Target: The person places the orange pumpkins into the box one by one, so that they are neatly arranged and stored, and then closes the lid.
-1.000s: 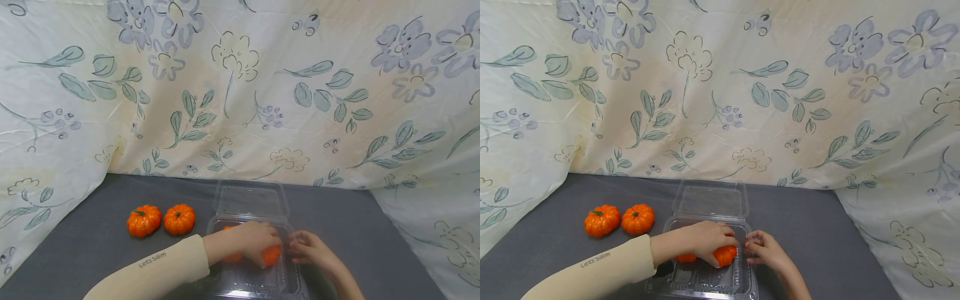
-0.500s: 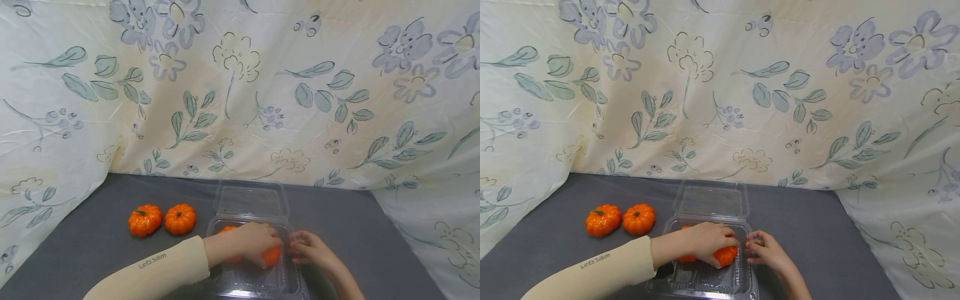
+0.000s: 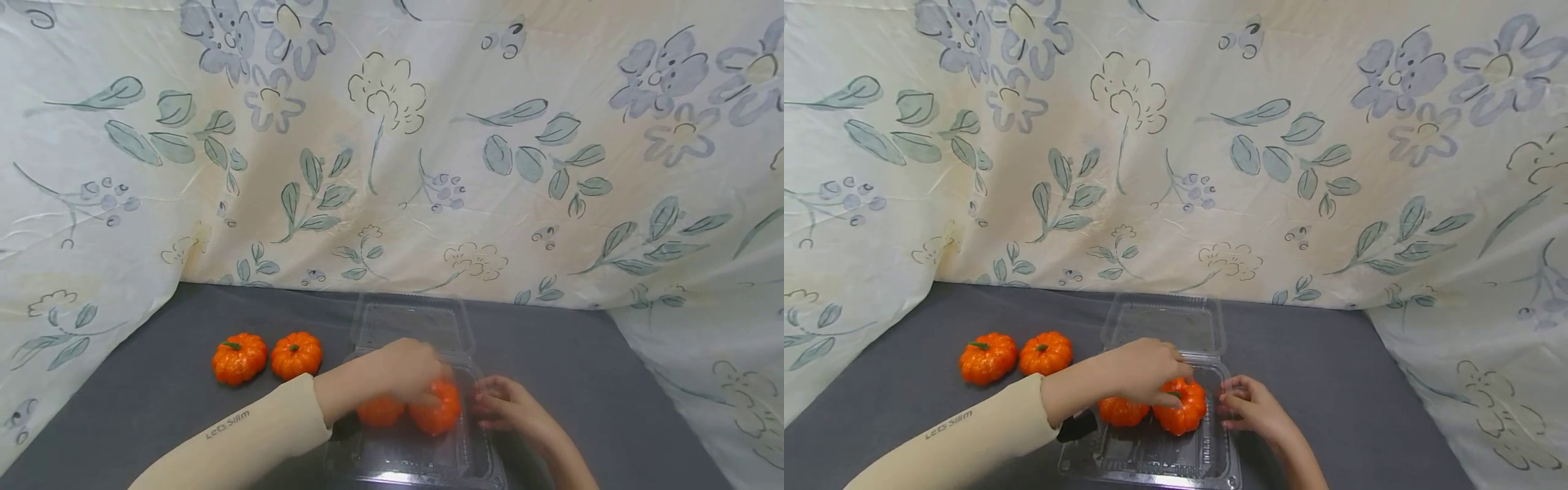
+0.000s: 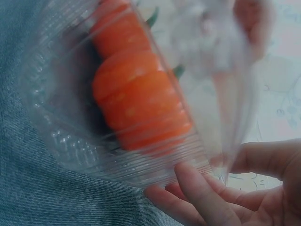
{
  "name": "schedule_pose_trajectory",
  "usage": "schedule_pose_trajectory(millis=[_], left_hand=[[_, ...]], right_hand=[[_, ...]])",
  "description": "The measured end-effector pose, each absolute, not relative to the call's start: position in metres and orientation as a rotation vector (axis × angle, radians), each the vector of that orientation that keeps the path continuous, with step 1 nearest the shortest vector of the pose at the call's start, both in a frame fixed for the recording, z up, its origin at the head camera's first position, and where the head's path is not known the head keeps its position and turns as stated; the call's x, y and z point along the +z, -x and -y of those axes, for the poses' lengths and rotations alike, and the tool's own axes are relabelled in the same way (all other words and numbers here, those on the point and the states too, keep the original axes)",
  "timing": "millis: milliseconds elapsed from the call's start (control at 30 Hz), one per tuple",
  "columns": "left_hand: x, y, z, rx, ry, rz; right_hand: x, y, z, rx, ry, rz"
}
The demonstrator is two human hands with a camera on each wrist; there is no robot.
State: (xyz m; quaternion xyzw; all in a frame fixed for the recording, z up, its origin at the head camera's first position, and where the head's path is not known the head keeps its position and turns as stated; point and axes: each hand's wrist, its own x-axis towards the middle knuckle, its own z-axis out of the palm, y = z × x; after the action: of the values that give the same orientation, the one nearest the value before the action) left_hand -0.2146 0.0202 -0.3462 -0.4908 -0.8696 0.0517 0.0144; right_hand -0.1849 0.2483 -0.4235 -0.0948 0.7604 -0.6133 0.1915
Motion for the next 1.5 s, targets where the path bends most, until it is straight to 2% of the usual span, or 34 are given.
schedule_pose_trajectory(millis=[333, 733, 1133, 1500], left_hand=[[-0.328, 0.214, -0.003, -0.027, 1.474, 2.859], [-0.334, 0.216, 0.029, -0.024, 1.371, 2.933], [-0.350, 0.215, 0.085, -0.343, 1.190, 3.014], [-0.355, 0.212, 0.119, -0.374, 1.024, 3.050]], right_hand=[[-0.422, 0.185, -0.248, -1.725, 0.273, -2.126], [-0.423, 0.184, -0.249, -1.723, 0.285, -2.135], [-0.426, 0.184, -0.250, -1.727, 0.286, -2.122], [-0.425, 0.184, -0.252, -1.707, 0.292, -2.120]])
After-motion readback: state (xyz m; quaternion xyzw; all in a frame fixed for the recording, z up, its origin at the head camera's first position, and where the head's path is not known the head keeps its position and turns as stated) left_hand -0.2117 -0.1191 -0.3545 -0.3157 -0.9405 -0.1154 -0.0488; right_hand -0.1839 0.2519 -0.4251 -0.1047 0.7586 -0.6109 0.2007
